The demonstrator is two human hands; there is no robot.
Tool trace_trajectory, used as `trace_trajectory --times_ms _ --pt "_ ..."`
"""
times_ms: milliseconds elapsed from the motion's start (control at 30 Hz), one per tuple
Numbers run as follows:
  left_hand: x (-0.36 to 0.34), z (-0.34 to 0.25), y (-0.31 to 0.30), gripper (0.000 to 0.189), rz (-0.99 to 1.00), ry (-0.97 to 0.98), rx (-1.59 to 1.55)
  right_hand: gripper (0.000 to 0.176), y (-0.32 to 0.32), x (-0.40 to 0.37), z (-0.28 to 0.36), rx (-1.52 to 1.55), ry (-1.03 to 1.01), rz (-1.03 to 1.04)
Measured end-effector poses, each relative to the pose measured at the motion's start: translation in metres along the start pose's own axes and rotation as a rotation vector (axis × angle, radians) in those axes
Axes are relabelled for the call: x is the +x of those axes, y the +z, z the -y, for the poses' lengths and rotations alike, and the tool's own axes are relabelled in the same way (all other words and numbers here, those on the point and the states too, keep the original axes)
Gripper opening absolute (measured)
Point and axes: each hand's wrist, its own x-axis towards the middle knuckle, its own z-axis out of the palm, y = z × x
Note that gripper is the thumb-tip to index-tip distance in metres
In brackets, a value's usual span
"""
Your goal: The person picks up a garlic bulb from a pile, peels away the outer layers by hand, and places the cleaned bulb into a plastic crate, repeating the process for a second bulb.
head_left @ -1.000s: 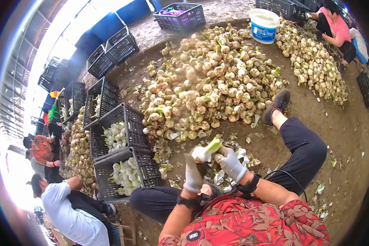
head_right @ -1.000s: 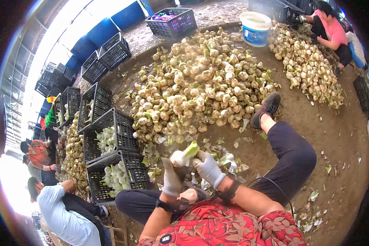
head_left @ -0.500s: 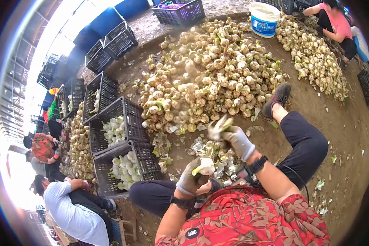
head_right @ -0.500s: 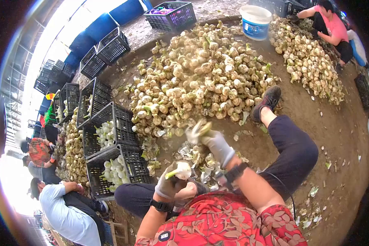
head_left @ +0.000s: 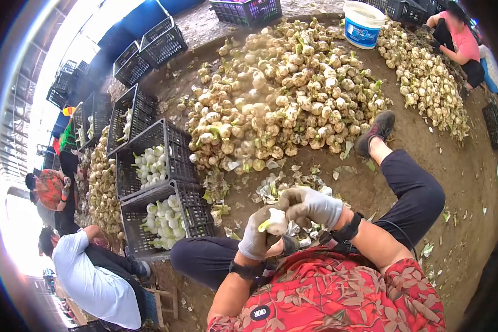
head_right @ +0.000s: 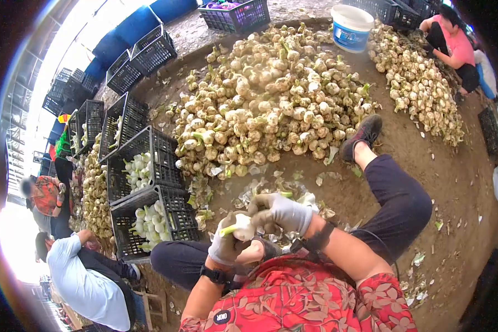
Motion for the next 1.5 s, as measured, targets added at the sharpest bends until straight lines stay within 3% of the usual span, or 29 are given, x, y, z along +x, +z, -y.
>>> trace_trajectory --times_ms 33,100,200,233,267,300,333,367,400,467,500,633,767,833,867,933,967,1000,1067,1133,1200,1233,1267,1333,1367,1400,1433,1467,1500 --pt "-0.003 -0.003 0.007 0.044 -0.001 -0.003 -0.004 0.024 -0.004 0.008 -0.009 0.101 -0.046 0.036" --pt "-0.007 -0.011 0.024 0.033 -0.031 0.141 0.398 0.022 -0.005 0.007 -0.013 0.148 -0.046 0.010" --pt "-0.005 -0.013 0.023 0.035 -0.015 0.271 0.369 0.023 0.004 -0.003 0.003 0.222 -0.041 0.026" --pt "-0.002 -0.009 0.016 0.036 -0.031 0.435 0.630 0.025 0.018 -0.010 0.011 -0.013 -0.148 -0.080" --pt "0.000 -0.005 0.011 0.036 -0.030 0.436 0.631 0.027 0.027 -0.015 0.012 -0.246 -0.256 -0.189" --pt "0.002 -0.001 0.010 0.036 -0.078 0.304 0.277 0.030 0.029 -0.010 0.006 -0.715 -0.563 -0.304" --pt "0.004 0.000 0.009 0.043 -0.123 0.164 -0.075 0.026 0.035 -0.010 0.000 -0.830 -0.586 -0.408" --pt "0.004 0.001 0.010 0.040 -0.117 0.156 -0.125 0.024 0.042 -0.013 -0.003 -0.992 -0.650 -0.519" --pt "0.008 0.003 0.012 0.040 -0.112 0.154 -0.125 0.022 0.048 -0.015 -0.003 -1.155 -0.713 -0.629" --pt "0.014 0.010 0.017 0.040 -0.241 0.442 0.199 0.019 0.048 -0.010 -0.007 -1.225 -0.758 -0.655" --pt "0.011 0.009 0.018 0.039 -0.268 0.378 0.125 0.017 0.047 -0.008 -0.008 -1.290 -0.804 -0.677" --pt "0.010 0.009 0.031 0.036 -0.387 0.439 0.117 0.019 0.047 -0.005 -0.011 -1.321 -0.782 -0.674" --pt "0.009 0.011 0.021 0.039 -0.361 0.460 0.173 0.016 0.046 -0.004 -0.011 -1.377 -0.761 -0.674" --pt "0.001 0.002 0.012 0.045 -0.256 0.225 0.131 0.014 0.044 -0.003 -0.008 -1.381 -0.728 -0.674" --pt "-0.002 -0.002 0.010 0.045 -0.255 0.225 0.131 0.011 0.042 -0.002 -0.008 -1.353 -0.726 -0.650" --pt "-0.006 -0.009 0.012 0.064 -0.128 0.363 0.497 0.009 0.035 0.002 -0.007 -1.327 -0.721 -0.630" --pt "-0.004 -0.009 0.018 0.079 -0.065 0.486 0.541 0.010 0.031 0.005 -0.006 -1.288 -0.784 -0.560" --pt "-0.007 -0.012 0.020 0.079 -0.064 0.480 0.537 0.012 0.029 0.006 -0.005 -1.246 -0.842 -0.490" --pt "-0.014 -0.020 0.018 0.086 0.135 0.130 0.041 0.012 0.028 0.010 -0.001 -1.265 -0.838 -0.462" --pt "-0.011 -0.018 0.018 0.088 0.209 0.119 0.061 0.013 0.026 0.019 0.001 -1.296 -0.809 -0.341" --pt "-0.012 -0.009 0.014 0.086 0.216 0.066 0.195 0.014 0.024 0.028 -0.001 -1.334 -0.776 -0.343" --pt "-0.012 -0.006 0.013 0.067 0.249 0.060 0.167 0.014 0.022 0.034 -0.001 -1.376 -0.752 -0.256" --pt "-0.011 -0.002 0.008 0.067 0.251 0.062 0.166 0.013 0.020 0.037 -0.001 -1.416 -0.727 -0.166" --pt "-0.009 -0.006 0.006 0.048 0.229 -0.097 0.038 0.019 0.015 0.037 0.005 -1.487 -0.647 -0.074" --pt "-0.009 -0.004 0.011 0.031 -0.021 0.010 0.307 0.027 0.012 0.035 0.008 -1.445 -0.595 -0.217" --pt "-0.008 -0.012 0.020 0.024 -0.177 -0.047 0.126 0.034 0.009 0.032 0.011 -1.401 -0.542 -0.351" --pt "-0.005 -0.025 0.014 0.024 -0.166 -0.013 0.439 0.048 0.007 0.025 0.017 -1.274 -0.576 -0.375" --pt "-0.002 -0.034 0.005 0.030 -0.159 0.020 0.753 0.050 0.009 0.014 0.022 -1.288 -0.576 -0.355" --pt "0.010 -0.027 -0.006 0.036 -0.172 0.195 0.617 0.054 0.022 0.007 0.026 -1.242 -0.526 -0.286"
